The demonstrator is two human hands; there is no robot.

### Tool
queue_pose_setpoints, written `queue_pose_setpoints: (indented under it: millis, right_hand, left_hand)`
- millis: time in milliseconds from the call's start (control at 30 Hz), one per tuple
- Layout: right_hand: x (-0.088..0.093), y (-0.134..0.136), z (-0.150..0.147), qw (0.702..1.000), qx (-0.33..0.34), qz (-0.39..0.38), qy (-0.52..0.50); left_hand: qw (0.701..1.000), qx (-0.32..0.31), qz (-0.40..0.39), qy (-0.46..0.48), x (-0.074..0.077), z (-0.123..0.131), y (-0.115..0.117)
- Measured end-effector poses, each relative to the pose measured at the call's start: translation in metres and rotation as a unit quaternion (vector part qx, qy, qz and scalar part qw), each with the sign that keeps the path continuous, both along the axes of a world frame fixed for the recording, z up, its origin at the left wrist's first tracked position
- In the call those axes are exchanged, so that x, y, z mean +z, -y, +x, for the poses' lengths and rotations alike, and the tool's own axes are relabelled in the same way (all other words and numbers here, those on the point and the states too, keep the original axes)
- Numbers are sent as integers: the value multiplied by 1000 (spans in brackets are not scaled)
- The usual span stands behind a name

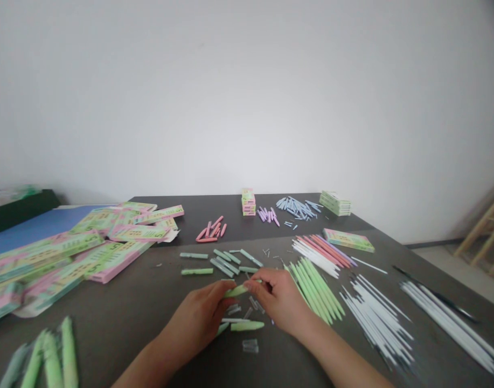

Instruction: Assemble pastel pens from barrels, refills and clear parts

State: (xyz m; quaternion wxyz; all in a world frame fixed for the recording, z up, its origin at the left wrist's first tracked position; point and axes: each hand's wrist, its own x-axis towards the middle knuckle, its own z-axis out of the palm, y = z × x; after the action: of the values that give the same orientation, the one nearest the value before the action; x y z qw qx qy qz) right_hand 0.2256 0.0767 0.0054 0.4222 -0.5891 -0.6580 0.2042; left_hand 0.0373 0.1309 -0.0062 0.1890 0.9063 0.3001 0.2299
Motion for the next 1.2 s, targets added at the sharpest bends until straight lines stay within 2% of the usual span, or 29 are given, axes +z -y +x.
queue_pose_setpoints:
  millis: [167, 333, 400, 633, 833, 1067, 1200]
  right_hand:
    - [1, -1, -1, 1000, 4, -16, -26]
    - [4, 0, -1, 989, 57, -63, -125]
    - [5, 0, 0, 988, 66, -62, -127]
    - [6, -2, 7, 997, 24, -48, -61]
    - [7, -5, 14, 995, 22, -46, -85]
    - [15, -7, 32, 994, -15, -23, -109]
    - [18, -10, 50, 987, -40, -17, -155]
  left_hand:
    - [1000, 0, 1, -4, 1, 0, -1]
    - [1000, 12, -20, -8, 3, -1, -2]
    - [1000, 16, -23, -6, 3, -1, -2]
    - [998, 10, -62, 14, 4, 0, -4]
    - [996, 9, -84, 6, 4, 1, -9]
    - [988, -9, -148, 53, -1, -6, -22]
    - [978, 13, -192, 78, -4, -12, -35]
